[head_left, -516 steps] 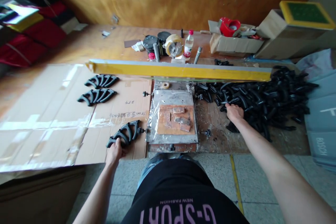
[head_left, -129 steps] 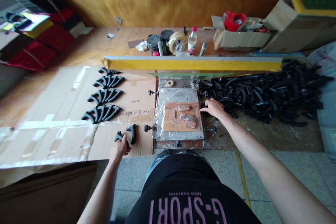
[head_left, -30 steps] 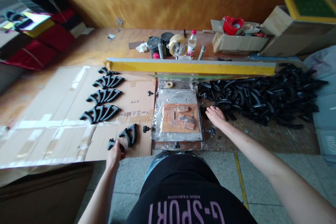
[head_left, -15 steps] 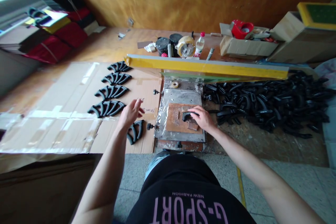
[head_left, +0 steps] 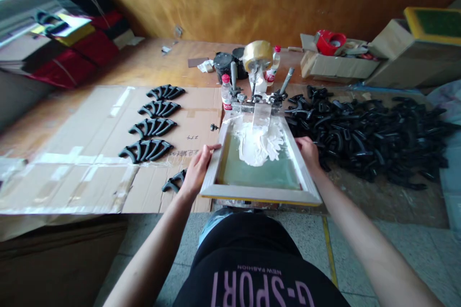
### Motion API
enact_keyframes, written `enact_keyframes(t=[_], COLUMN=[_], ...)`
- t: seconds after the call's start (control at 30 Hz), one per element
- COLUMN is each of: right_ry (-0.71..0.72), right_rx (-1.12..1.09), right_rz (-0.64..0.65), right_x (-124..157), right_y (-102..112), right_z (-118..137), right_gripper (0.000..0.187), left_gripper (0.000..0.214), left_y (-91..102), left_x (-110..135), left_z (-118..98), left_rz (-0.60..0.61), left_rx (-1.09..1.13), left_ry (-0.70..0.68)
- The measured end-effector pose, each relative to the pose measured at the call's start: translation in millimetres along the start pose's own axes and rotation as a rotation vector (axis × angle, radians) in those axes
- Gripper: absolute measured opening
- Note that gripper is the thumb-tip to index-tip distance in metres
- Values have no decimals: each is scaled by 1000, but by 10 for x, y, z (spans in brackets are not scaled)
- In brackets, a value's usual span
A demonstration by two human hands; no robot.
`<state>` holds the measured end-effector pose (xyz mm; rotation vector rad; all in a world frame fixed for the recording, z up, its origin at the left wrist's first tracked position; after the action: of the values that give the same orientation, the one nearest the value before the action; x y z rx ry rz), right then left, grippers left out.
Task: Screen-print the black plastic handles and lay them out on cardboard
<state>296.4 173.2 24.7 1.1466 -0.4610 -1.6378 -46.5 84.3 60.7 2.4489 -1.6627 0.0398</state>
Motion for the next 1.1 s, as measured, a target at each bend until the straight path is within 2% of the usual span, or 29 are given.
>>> enact_keyframes(t=[0.07,0.13,0.2,0.3,0.4,0.5,0.57,0.6,0.67,0.73,0.8,0.87,0.93,1.0,1.1], right_ry=[33,145,250,316,489,764,841,831,755,709,750,811,768,625,409], right_rx=[19,45,88,165,181,80,14,-2,0,23,18,-32,-92,-144,-158], right_rz=[-100,-142,-41,231,384,507,581,591,525,398,318,337,362,330,216], right_x=[-266,-477,-567,-409,-27,317,387,369,291,286,412,563,550,314,-266], right_y=[75,24,-166,-470,-513,-376,-296,-278,-277,-289,-300,-309,-311,-317,-315], right_z=[90,405,781,1138,1263,1304,1301,1296,1280,1268,1268,1269,1267,1276,1278], right_gripper=[36,49,53,26,15,20,16,12,7,12,20,21,15,17,42], left_gripper=[65,73,74,69,65,64,64,64,63,63,63,62,63,65,70], left_y=[5,-24,-56,-85,-79,-77,-82,-84,-83,-82,-86,-84,-71,-56,-27], left_x=[61,49,-10,-87,-94,-59,-35,-26,-15,-7,-1,1,0,7,38], left_z=[422,770,1009,1171,1188,1158,1137,1125,1098,1076,1066,1065,1060,1019,820], left_rz=[32,17,-11,-4,24,31,22,15,-5,-15,-13,-17,-28,-21,10], left_rx=[-72,-117,-183,-268,-280,-240,-215,-210,-216,-217,-199,-188,-188,-170,-109], left_ry=[102,149,143,112,113,130,143,146,146,152,161,166,173,186,194])
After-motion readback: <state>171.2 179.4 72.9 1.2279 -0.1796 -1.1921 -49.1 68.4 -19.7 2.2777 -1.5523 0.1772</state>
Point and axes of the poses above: each hand's wrist, its own x-axis away from the middle knuckle, its own y-axis out of the back of the hand, z = x × y, the point moved 6 cm from there along -x, towards the middle knuckle, and after that the axes turned 13 degrees about -z, right-handed, at the moved point
